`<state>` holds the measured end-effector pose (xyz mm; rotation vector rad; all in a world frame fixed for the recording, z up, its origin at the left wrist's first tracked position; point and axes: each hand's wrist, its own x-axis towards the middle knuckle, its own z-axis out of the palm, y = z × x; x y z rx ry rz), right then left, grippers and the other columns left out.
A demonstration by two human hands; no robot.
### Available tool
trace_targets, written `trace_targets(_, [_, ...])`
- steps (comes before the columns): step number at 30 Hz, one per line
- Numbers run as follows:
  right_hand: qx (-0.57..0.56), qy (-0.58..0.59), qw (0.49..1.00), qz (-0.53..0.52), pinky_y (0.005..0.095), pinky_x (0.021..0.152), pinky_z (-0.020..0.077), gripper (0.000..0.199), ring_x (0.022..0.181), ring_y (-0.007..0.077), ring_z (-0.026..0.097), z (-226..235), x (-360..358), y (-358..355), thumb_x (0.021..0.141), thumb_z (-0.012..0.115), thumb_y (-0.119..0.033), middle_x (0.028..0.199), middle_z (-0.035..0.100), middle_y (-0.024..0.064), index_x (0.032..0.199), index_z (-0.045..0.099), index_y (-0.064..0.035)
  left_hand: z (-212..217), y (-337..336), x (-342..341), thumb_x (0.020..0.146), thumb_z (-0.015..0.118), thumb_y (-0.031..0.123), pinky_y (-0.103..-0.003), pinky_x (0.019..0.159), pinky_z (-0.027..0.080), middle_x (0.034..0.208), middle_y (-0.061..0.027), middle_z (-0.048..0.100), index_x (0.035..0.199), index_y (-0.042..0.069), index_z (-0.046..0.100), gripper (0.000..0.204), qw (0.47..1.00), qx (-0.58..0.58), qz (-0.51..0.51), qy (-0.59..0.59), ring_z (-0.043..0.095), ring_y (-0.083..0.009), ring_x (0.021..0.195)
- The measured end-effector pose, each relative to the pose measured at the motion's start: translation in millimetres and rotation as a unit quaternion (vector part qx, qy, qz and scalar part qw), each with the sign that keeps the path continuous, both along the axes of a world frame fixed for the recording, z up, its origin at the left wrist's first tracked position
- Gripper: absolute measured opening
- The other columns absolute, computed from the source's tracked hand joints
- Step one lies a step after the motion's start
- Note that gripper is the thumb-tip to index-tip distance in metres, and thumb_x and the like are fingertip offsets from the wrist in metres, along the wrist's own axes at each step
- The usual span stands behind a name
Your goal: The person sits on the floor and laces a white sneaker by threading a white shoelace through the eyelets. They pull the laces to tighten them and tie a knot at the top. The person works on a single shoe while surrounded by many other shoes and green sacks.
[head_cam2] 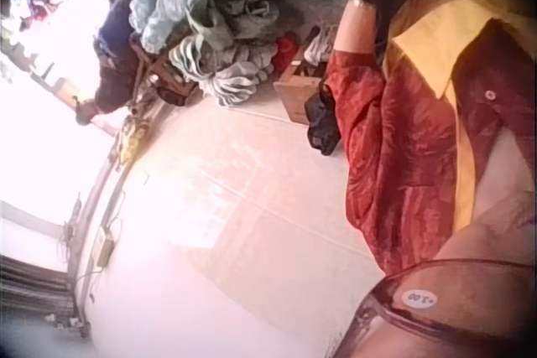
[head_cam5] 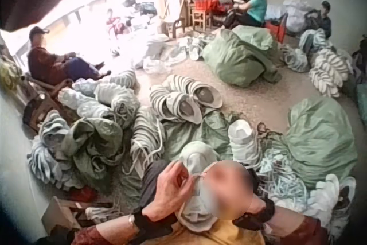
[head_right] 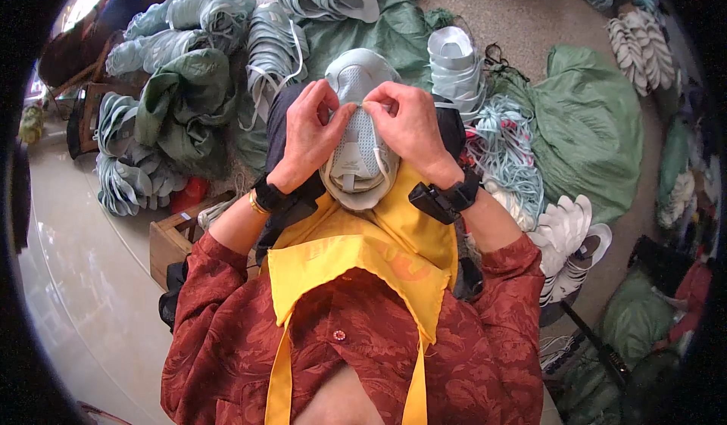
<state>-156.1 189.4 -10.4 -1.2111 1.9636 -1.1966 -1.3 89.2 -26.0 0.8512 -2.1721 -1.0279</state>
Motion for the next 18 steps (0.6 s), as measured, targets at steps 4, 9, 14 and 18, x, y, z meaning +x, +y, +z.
trace_targets(4, [0.004,-0.057,0.998,-0.001,0.0282,0.064,0.0526,0.013,0.066,0.0126,0.067,-14.6,-2.3,1.3,0.088,0.075,-0.013,0.076,0.074,0.0089,0.092,0.075,-0.0008,0.3,0.7,1.7,0.085,0.079,0.010,-0.028,0.054,0.038,0.078,-0.0028,0.048,0.085,0.002,0.054,0.026,1.000,0.023,-0.006,0.011,0.043,-0.0103,0.060])
trace_targets(9, [-0.006,-0.100,0.995,-0.018,0.0285,0.064,0.0522,0.013,0.066,0.0136,0.066,-15.4,4.7,-0.5,0.088,0.075,-0.013,0.077,0.074,0.0103,0.092,0.075,-0.0004,-0.2,1.1,1.1,0.086,0.079,0.009,-0.027,0.054,0.037,0.078,-0.0021,0.047,0.086,0.002,0.053,0.026,0.999,0.028,-0.003,0.018,0.043,-0.0096,0.061])
trace_targets(14, [-0.022,0.005,1.000,0.013,0.0275,0.062,0.0508,0.012,0.068,0.0130,0.065,0.7,3.3,3.3,0.090,0.073,-0.009,0.078,0.072,0.0074,0.094,0.072,0.0014,6.7,1.9,7.5,0.087,0.075,0.005,-0.026,0.055,0.040,0.079,-0.0019,0.049,0.089,0.002,0.056,0.019,1.000,0.028,-0.014,0.000,0.046,-0.0084,0.063])
trace_targets(18, [-0.028,0.080,0.996,0.022,0.0396,0.067,0.0528,0.011,0.073,0.0307,0.069,9.9,3.8,4.4,0.086,0.072,-0.008,0.080,0.070,0.0164,0.088,0.067,0.0016,7.3,-0.3,13.9,0.088,0.073,0.004,-0.023,0.055,0.043,0.081,-0.0009,0.052,0.092,0.002,0.059,0.014,0.997,0.063,-0.035,0.018,0.051,-0.0063,0.067])
